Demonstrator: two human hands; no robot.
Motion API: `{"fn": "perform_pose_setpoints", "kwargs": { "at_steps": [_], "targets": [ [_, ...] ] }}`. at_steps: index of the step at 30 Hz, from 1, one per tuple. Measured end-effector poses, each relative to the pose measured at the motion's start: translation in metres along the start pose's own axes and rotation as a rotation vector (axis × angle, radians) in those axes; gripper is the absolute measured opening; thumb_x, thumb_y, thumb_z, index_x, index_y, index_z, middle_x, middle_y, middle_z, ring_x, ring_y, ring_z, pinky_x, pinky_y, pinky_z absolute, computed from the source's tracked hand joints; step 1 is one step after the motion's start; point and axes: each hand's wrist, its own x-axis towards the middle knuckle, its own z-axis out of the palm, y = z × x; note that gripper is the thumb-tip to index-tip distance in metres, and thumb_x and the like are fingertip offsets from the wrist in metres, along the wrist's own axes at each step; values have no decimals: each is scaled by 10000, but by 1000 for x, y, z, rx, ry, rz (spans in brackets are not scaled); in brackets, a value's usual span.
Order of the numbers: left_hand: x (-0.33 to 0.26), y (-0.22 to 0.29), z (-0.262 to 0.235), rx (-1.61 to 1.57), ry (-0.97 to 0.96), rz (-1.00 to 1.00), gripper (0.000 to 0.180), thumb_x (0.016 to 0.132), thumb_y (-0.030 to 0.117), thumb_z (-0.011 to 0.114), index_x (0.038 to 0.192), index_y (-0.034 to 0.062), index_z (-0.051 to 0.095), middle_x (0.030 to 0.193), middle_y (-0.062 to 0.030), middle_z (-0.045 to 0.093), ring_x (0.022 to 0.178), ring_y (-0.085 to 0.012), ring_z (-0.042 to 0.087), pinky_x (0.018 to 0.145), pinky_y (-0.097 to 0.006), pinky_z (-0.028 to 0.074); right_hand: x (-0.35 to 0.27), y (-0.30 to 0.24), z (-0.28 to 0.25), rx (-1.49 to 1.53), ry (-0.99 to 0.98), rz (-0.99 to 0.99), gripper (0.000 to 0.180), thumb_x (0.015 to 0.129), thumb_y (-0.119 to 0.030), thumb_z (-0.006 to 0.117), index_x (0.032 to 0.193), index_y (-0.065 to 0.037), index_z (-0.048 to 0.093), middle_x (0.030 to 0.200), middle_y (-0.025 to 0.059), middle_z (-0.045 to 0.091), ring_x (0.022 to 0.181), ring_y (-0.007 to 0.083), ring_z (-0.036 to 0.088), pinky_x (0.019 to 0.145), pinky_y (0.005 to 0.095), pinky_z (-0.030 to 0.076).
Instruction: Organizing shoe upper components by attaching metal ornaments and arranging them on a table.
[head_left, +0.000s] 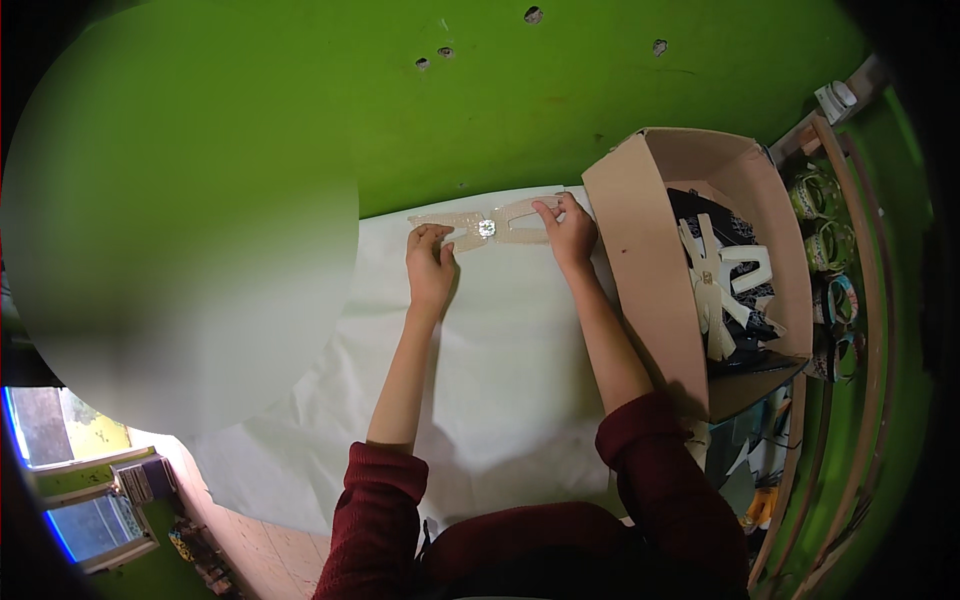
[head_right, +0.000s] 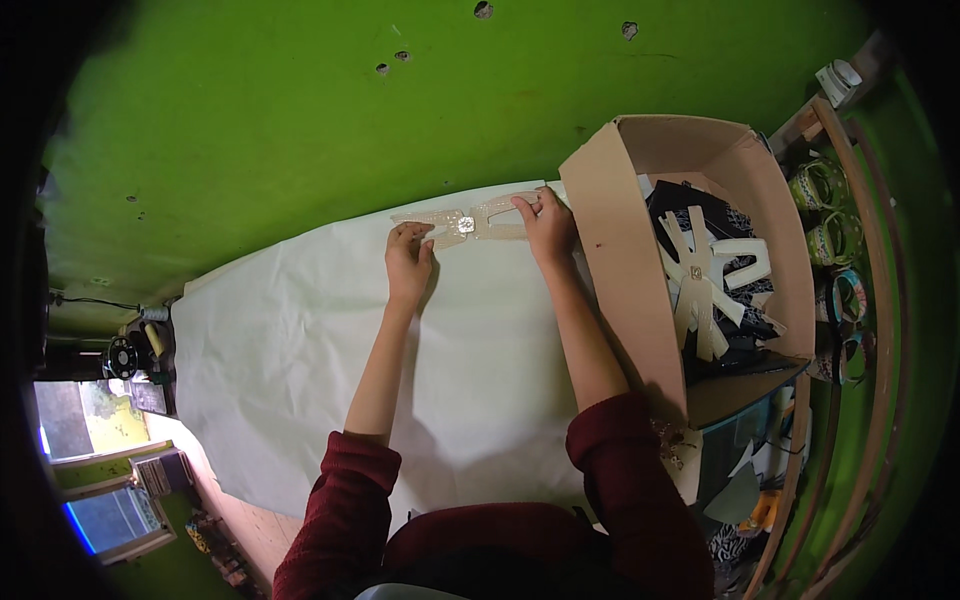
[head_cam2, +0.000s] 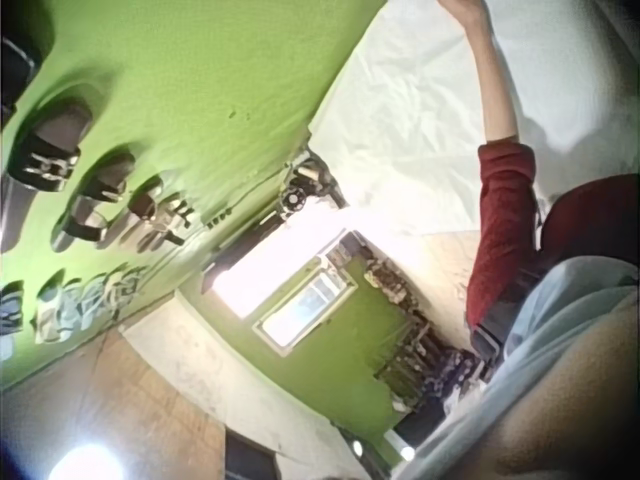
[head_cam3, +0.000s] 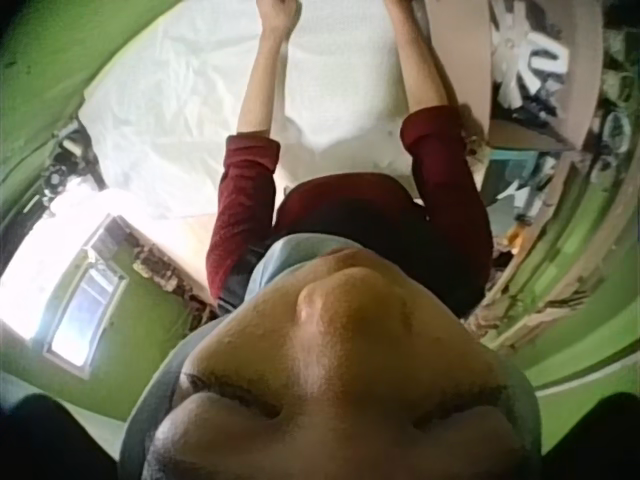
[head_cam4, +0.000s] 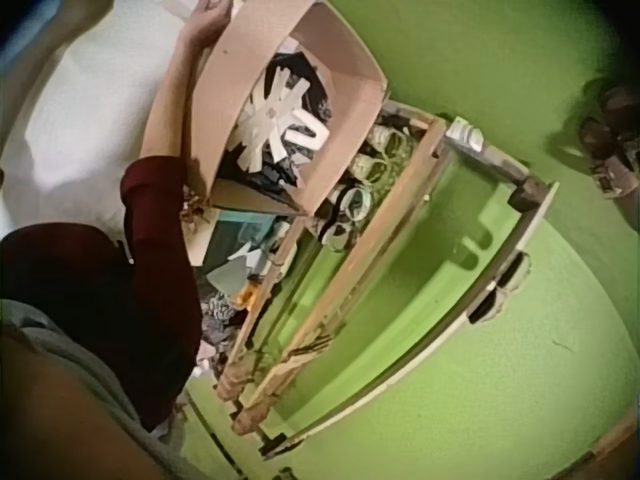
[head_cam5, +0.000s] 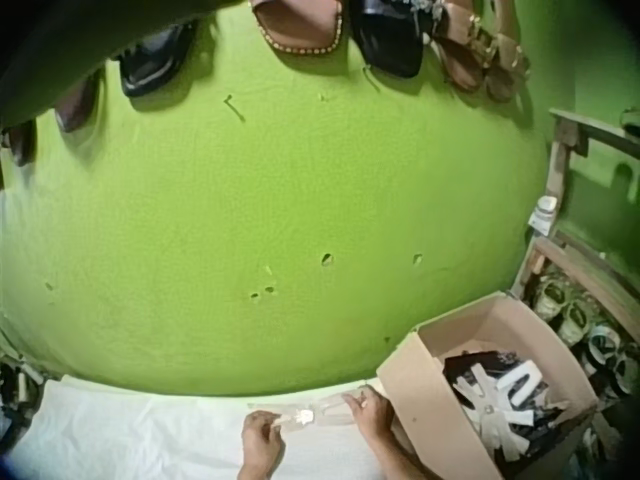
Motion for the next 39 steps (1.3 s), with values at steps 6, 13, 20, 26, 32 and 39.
{"fn": "perform_pose_setpoints", "kwargs": {
  "at_steps": [6, 13, 20, 26, 32, 39],
  "targets": [
    [6, -6, 3, 65, -27, 26, 342, 740, -109, 518, 1065, -17, 572, 1150, -172, 463, 1056, -315, 481, 893, -340, 419, 5, -5, 0, 20, -79, 146, 472, 666, -348, 753, 940, -61, 498, 696, 95, 592, 623, 291, 581, 551, 383, 450],
    [-5, -7, 7, 405, -17, 79, 387, 790, -13, 518, 1176, 2, 513, 1303, -201, 383, 1160, -350, 375, 974, -507, 282, 0, -10, -4, -89, -93, -58, 497, 717, -244, 709, 1123, -38, 508, 1110, 165, 514, 1058, 308, 485, 843, 401, 407],
    [-13, 0, 28, 788, -79, 59, 521, 880, 277, 397, 1289, -45, 367, 1413, -211, 238, 1242, -386, 275, 977, -655, 31, -16, -13, 10, -506, -210, -224, 645, 851, -372, 493, 1306, 58, 337, 1385, 219, 276, 1320, 330, 195, 1071, 440, 158],
    [-9, -15, 36, 733, -46, 8, 611, 884, 325, 344, 1332, -79, 246, 1430, -211, 199, 1347, -344, 116, 1001, -629, 36, -25, -27, 16, -362, -356, -82, 906, 821, -583, 402, 1362, 90, 129, 1447, 233, 95, 1362, 305, 40, 1075, 495, 34],
    [-6, 0, 32, 826, -143, -64, 648, 883, 352, 323, 1355, -71, 193, 1448, -195, 160, 1351, -313, 123, 1017, -614, 43, -15, -34, 8, -410, -489, 10, 931, 810, -608, 400, 1378, 62, 90, 1472, 175, 29, 1366, 276, -42, 1028, 603, -20],
    [-4, 23, 23, 842, -236, -71, 686, 882, 369, 354, 1359, -83, 157, 1462, -193, 92, 1363, -309, 54, 1018, -617, 3, -1, -30, -12, -257, -584, 69, 768, 880, -504, 343, 1407, -23, 58, 1481, 133, -36, 1363, 293, -68, 1033, 603, -4]
  ]
}}
